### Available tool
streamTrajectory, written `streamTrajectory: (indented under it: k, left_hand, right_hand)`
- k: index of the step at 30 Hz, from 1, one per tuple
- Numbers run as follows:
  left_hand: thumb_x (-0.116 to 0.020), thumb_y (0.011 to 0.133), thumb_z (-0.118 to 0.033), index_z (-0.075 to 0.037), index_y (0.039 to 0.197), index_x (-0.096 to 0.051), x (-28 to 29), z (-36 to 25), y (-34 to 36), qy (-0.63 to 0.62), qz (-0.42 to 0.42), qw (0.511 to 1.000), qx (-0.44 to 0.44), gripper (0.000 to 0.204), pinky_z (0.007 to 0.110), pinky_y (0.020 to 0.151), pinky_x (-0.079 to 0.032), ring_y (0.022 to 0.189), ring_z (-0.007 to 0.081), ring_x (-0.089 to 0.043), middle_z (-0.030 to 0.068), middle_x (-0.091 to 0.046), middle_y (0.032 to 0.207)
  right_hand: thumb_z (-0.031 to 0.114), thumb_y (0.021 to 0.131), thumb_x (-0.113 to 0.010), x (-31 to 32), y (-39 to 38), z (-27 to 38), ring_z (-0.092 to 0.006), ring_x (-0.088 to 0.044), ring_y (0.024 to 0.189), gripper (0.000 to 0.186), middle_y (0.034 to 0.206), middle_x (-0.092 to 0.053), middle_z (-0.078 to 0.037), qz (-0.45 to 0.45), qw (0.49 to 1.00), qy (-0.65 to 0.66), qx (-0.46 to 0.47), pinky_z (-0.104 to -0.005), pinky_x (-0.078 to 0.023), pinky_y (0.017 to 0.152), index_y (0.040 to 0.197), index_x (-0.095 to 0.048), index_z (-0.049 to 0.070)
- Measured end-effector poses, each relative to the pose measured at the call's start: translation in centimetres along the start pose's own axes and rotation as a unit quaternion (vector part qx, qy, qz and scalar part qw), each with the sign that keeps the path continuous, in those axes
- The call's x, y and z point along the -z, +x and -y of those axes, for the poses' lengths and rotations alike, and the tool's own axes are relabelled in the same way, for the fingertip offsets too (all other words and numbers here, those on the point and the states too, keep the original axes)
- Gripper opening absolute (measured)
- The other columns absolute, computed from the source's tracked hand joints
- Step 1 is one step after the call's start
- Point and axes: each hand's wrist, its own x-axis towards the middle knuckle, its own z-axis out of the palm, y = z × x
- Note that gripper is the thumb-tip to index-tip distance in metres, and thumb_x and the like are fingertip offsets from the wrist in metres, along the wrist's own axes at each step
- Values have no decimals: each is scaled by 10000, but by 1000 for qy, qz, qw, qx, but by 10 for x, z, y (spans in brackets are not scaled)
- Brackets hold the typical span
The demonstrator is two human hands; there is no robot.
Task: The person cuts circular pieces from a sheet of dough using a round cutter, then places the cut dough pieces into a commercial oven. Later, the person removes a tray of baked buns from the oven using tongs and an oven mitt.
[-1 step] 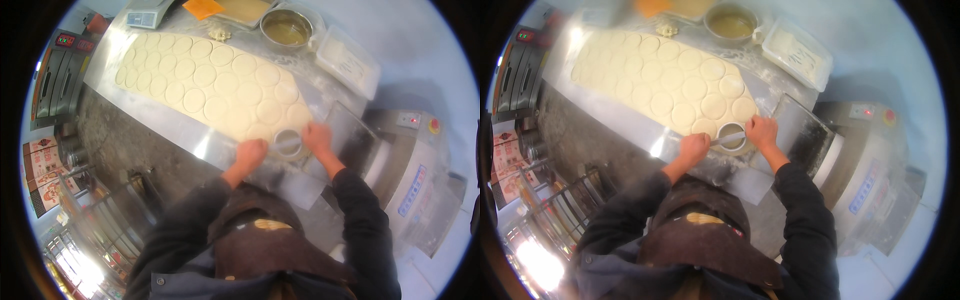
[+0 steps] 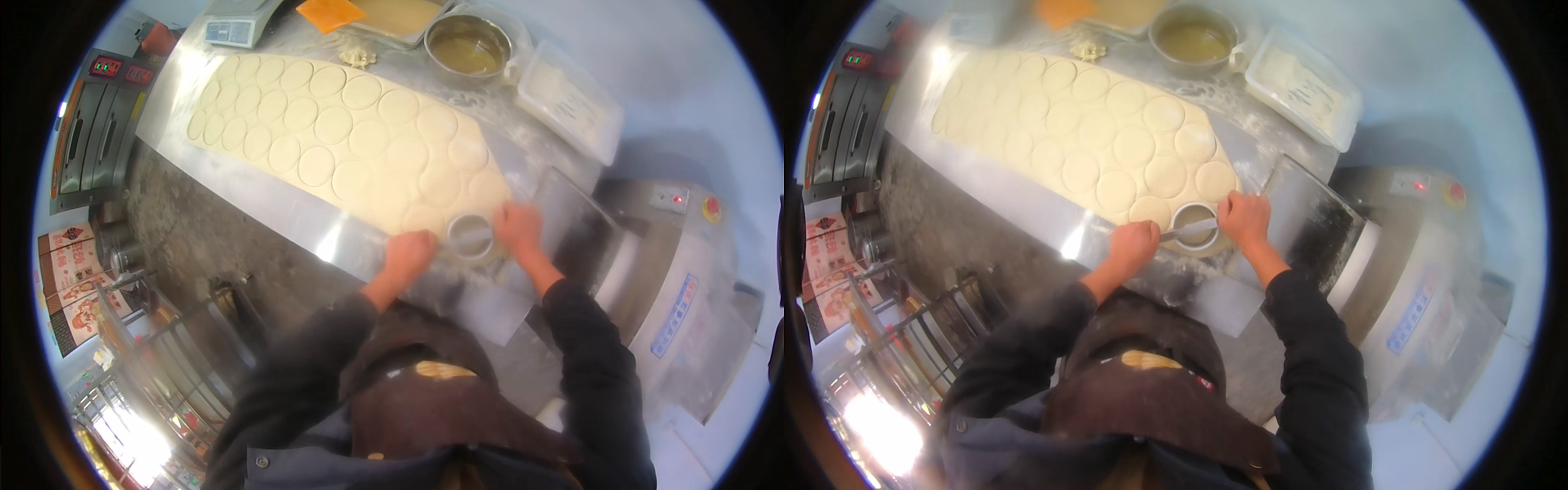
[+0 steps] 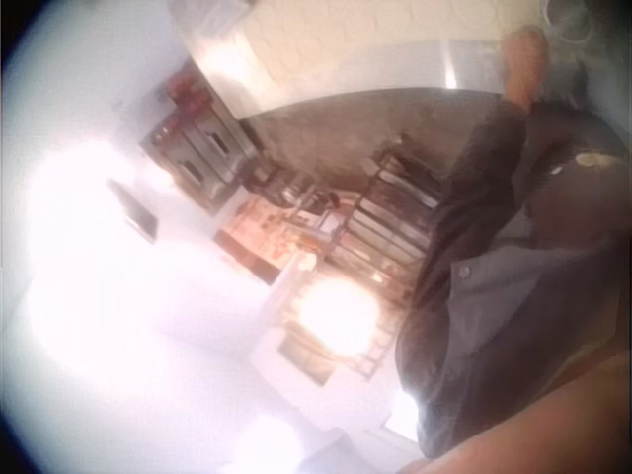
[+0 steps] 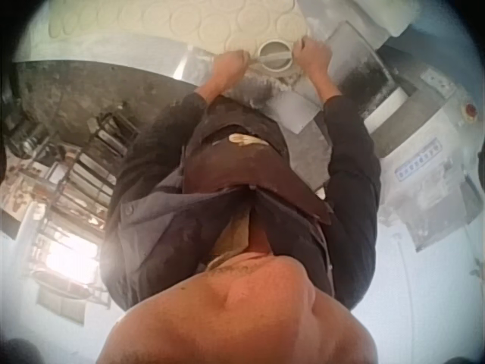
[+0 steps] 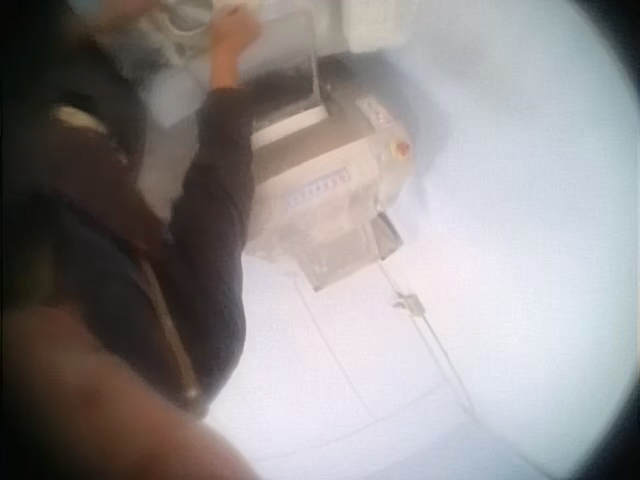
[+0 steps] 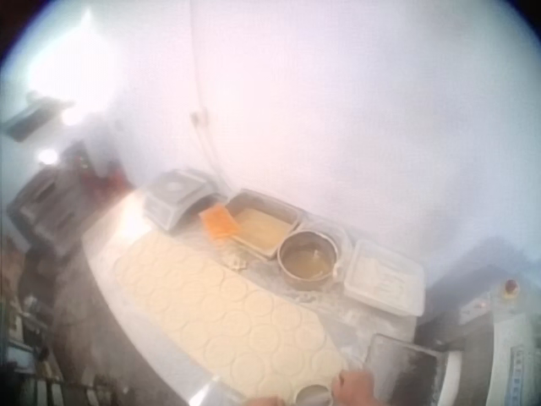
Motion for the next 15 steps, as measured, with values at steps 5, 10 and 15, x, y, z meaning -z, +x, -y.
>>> streamTrajectory:
  k: [5, 10, 15]
  left_hand:
    - [-518, 1018, -292, -54, 761, -689, -3, -2, 1, -7, 10, 1000, -13, 390, 574, 676, -528, 708, 458, -675, 225, -705, 771]
    - [-522, 1020, -294, -48, 774, -689, 11, -6, -1, -14, -13, 998, -57, 386, 581, 688, -516, 731, 452, -676, 218, -706, 774]
    - [-566, 1004, -323, -53, 798, -698, 26, -35, -52, -2, 12, 999, -46, 364, 562, 729, -515, 769, 422, -680, 198, -697, 768]
  right_hand:
    - [250, 879, -624, -21, 4, -14, -414, -576, 666, 267, 668, -611, -168, -133, 990, 0, 55, -541, -412, 660, 674, -615, 80]
    - [237, 897, -618, -3, -15, -6, -413, -603, 762, 246, 732, -617, -177, -7, 1000, 9, 25, -550, -426, 678, 723, -599, 65]
    - [264, 942, -636, 76, -38, -24, -433, -647, 860, 206, 840, -661, -174, 183, 960, 72, 201, -561, -480, 753, 905, -617, 63]
